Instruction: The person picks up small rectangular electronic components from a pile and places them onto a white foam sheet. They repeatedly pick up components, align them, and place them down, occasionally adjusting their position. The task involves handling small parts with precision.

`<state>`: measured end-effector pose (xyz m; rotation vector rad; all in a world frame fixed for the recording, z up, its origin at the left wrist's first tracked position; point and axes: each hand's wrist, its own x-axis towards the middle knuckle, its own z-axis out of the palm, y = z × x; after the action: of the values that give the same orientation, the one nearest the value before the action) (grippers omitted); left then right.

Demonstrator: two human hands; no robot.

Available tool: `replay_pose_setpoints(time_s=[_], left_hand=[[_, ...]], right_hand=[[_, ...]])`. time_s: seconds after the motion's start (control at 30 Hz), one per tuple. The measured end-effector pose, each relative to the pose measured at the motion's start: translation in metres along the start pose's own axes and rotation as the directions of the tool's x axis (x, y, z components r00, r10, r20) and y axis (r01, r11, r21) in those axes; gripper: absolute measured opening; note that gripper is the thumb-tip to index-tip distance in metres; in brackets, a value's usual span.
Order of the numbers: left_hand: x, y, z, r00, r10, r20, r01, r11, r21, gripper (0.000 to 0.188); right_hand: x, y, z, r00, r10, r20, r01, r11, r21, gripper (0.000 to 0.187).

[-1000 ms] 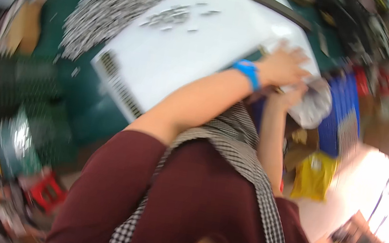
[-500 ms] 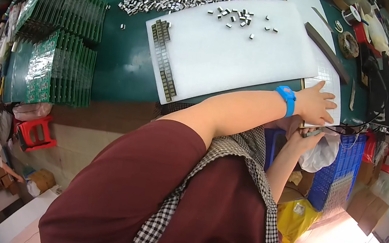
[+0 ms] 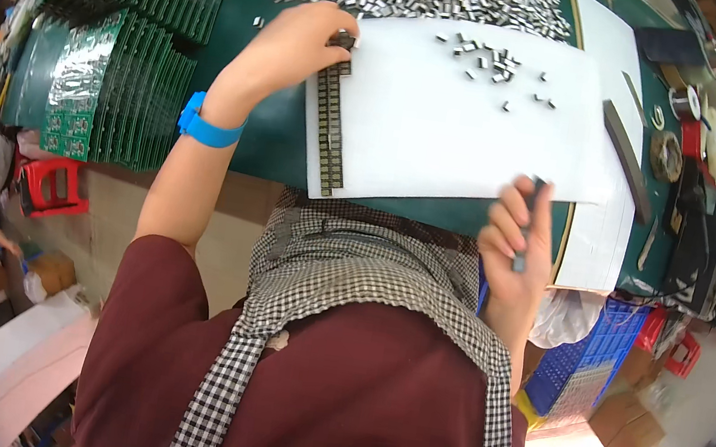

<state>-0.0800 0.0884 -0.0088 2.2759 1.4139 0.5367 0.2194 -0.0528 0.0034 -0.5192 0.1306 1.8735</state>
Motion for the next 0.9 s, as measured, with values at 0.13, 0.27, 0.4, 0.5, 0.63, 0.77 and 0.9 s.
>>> replay_pose_setpoints(time_s=[0.13, 0.27, 0.4, 0.5, 0.63, 0.77, 0.9], left_hand=[[0.001, 0.004, 0.011, 1.0, -0.012, -0.012, 0.012, 0.999, -0.047, 0.013], [0.011, -0.003, 0.014, 0.994, -0.032, -0.103, 0.035, 0.999, 0.034, 0.016], [0.017, -0.021, 0.012, 0.918, -0.014, -0.396, 0.039, 0.998, 0.056, 0.031], [-0.014, 0.016, 0.008, 0.985, -0.058, -0.162, 0.044, 0.995, -0.085, 0.034], [-0.031, 0.044, 0.033, 0.999, -0.043, -0.015, 0.045, 0.877, 0.478, 0.025], [-0.027, 0.053, 0.049, 0.995, 0.101, 0.025, -0.086, 0.665, 0.742, 0.017], [-0.024, 0.046, 0.014, 0.987, 0.15, 0.059, -0.159, 0.862, 0.482, 0.012]], right_hand=[[0.058, 0.027, 0.023, 0.968, 0.246, 0.049, -0.24, 0.965, -0.105, 0.031], [0.087, 0.035, 0.03, 0.975, 0.223, 0.002, -0.207, 0.905, -0.371, 0.033], [0.102, 0.031, 0.031, 0.982, 0.187, -0.036, -0.172, 0.79, -0.588, 0.034], [0.11, 0.021, 0.033, 0.976, 0.2, -0.084, -0.209, 0.764, -0.61, 0.034], [0.119, 0.014, 0.034, 0.97, 0.214, -0.115, -0.241, 0.805, -0.542, 0.035], [0.125, 0.021, 0.032, 0.992, 0.119, -0.036, -0.114, 0.75, -0.651, 0.035], [0.117, 0.026, 0.031, 0.995, -0.01, 0.1, 0.087, 0.596, -0.799, 0.025]])
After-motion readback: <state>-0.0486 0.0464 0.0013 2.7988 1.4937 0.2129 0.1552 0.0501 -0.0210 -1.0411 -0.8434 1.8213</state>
